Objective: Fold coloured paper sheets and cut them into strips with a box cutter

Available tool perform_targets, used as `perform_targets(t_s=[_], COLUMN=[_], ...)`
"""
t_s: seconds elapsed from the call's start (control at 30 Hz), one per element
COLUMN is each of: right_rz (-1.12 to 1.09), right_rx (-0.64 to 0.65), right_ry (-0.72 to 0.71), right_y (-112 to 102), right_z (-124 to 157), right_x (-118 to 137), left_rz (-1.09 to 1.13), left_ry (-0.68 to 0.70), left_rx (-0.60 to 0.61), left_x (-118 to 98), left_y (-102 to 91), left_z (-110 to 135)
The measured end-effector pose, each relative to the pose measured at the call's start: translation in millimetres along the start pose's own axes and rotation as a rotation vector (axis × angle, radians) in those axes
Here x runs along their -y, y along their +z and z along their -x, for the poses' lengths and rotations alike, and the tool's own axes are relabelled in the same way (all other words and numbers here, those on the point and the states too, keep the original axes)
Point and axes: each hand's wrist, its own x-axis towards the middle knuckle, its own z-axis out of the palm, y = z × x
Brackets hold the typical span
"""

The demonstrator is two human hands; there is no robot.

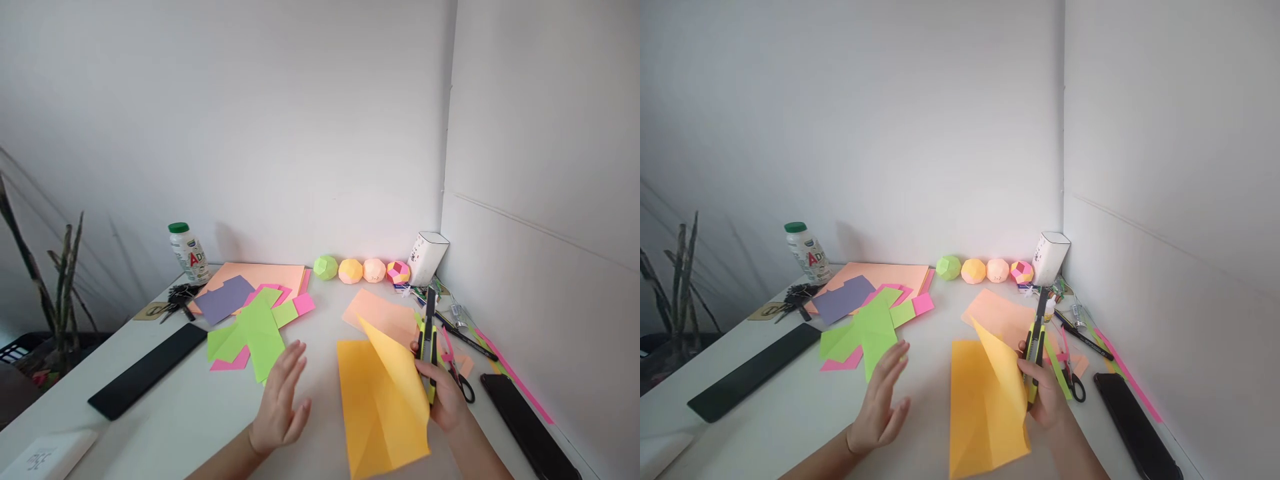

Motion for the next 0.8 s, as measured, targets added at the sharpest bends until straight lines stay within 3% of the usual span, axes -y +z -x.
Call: perform_targets(t_s=[0.07,0.17,0.37,0.47,0.53,0.67,0.8], right_rz=[-0.14,-0.262,-0.346,-0.23,-0.068,0.308,0.466], right_rx=[0.129,0.244,0.187,0.177,0.15,0.072,0.028], right_ry=[0.049,0.074,0.125,0.095,0.055,-0.044,-0.101], right_y=[1.9,7.5,16.3,14.5,11.4,-0.5,-16.9], right_z=[6.6,14.9,24.4,19.5,10.8,-9.7,-17.7], right_x=[-0.1,-2.7,-14.8,-17.8,-17.5,-7.4,13.4], left_rz=[-0.029,0.014,-0.005,-0.011,-0.009,0.006,-0.023], left_ry=[0.207,0.403,0.493,0.436,0.343,0.197,0.079], left_rx=[0.034,0.132,0.17,0.27,0.413,0.775,0.957], left_x=[-6.3,-25.3,-67.6,-75.3,-73.6,-56.1,-37.6], left_y=[-2.9,-7.8,-19.0,-17.4,-11.7,3.7,7.0], left_z=[-1.6,-8.8,-25.7,-25.5,-20.9,1.8,21.5])
